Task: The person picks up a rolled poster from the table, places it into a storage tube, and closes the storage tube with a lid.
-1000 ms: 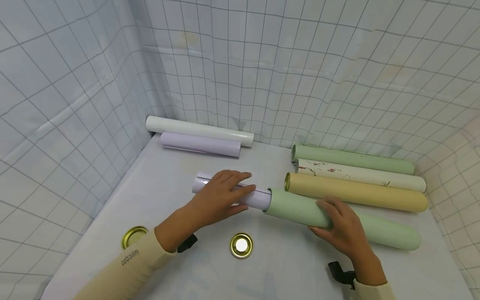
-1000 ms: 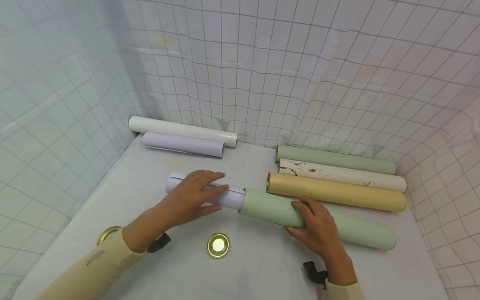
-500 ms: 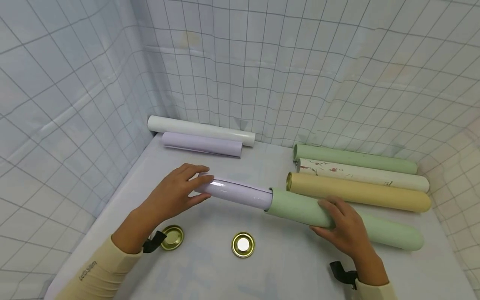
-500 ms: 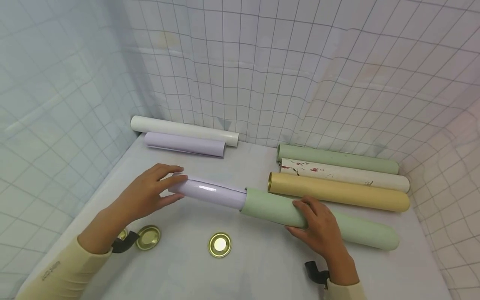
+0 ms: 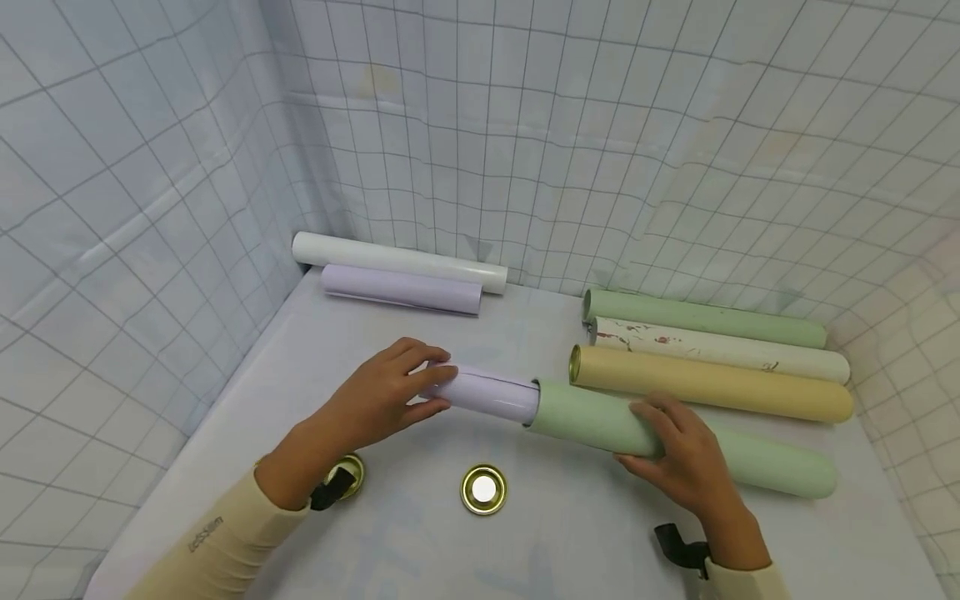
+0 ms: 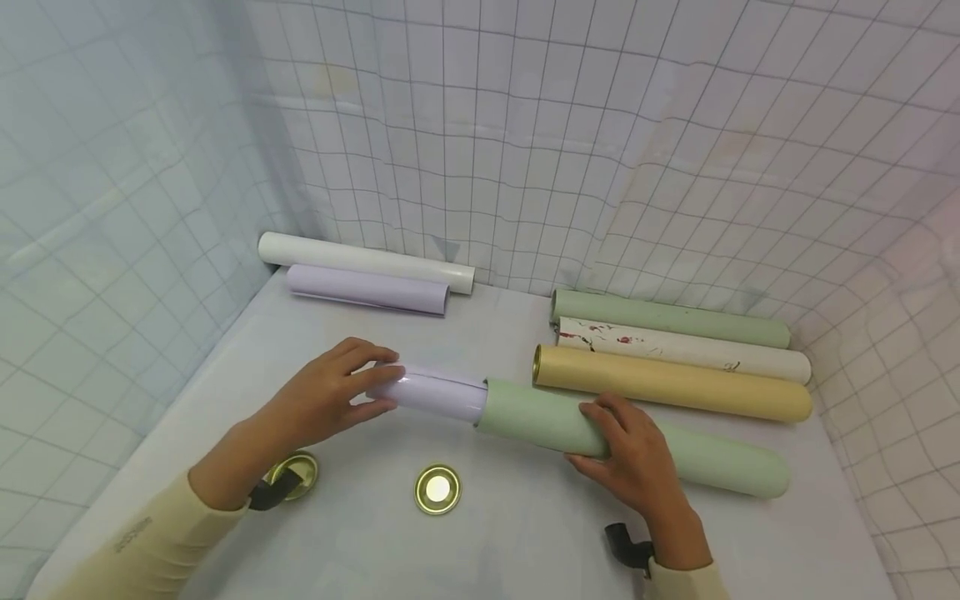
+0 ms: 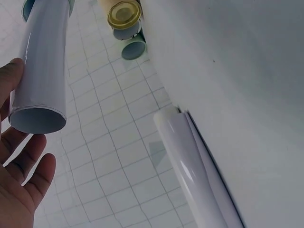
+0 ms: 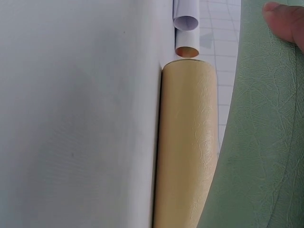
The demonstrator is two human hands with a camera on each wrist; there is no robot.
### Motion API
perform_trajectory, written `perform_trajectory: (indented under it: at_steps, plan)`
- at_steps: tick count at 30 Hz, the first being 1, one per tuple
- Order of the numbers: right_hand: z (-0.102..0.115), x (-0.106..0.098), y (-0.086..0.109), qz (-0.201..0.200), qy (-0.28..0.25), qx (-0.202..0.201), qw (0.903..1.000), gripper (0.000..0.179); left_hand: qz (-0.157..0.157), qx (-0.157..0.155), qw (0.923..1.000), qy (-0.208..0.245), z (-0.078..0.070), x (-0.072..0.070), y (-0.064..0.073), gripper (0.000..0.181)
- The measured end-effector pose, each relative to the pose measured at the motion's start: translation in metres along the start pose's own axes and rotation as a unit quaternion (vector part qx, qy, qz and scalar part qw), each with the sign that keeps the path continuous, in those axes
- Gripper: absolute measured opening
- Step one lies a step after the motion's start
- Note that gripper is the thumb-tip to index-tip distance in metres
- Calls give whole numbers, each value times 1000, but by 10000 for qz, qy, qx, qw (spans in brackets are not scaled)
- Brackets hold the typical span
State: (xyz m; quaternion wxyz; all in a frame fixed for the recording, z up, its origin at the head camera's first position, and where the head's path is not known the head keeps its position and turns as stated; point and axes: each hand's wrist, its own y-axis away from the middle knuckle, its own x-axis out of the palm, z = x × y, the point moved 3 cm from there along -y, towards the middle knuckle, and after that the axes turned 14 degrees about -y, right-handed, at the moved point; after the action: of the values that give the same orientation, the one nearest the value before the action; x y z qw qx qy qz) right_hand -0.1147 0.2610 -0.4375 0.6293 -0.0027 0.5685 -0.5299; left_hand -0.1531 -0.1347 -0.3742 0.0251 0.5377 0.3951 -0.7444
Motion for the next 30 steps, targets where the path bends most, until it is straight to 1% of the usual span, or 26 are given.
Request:
perform_trajectory:
  at_steps: [2,6,12,16,19,23,25,30]
  plan:
    - [1,1,0,6,1,-29,10000,71,-8,77,9999,102,-5,5,-3,40]
    - [4,3,-2,-33,-34,-134,9999,70,-120,270,9992,279,-16,14,-9,39]
    - [8,6,-4,-109,-73,-292,9995,68,-276,412,9964,692,-31,24,-18,39]
    - [11,7,-5,-125,-93,-329,9993,68,-405,498,9931,979,-37,28,-21,40]
    - [12,7,-5,-146,-101,-334,9993,67,-355,456,9900,1288,-41,32,-23,39]
    - [15,7,-7,-201,-135,-415,9988,66,-154,375,9857,1634,-46,36,-24,39]
    - [16,7,-7,-199,-154,-425,9988,65,-76,383,9856,1644,-48,38,-25,39]
    - [17,7,-8,-225,-159,-422,9987,65,26,390,9881,1489,-50,39,-25,39]
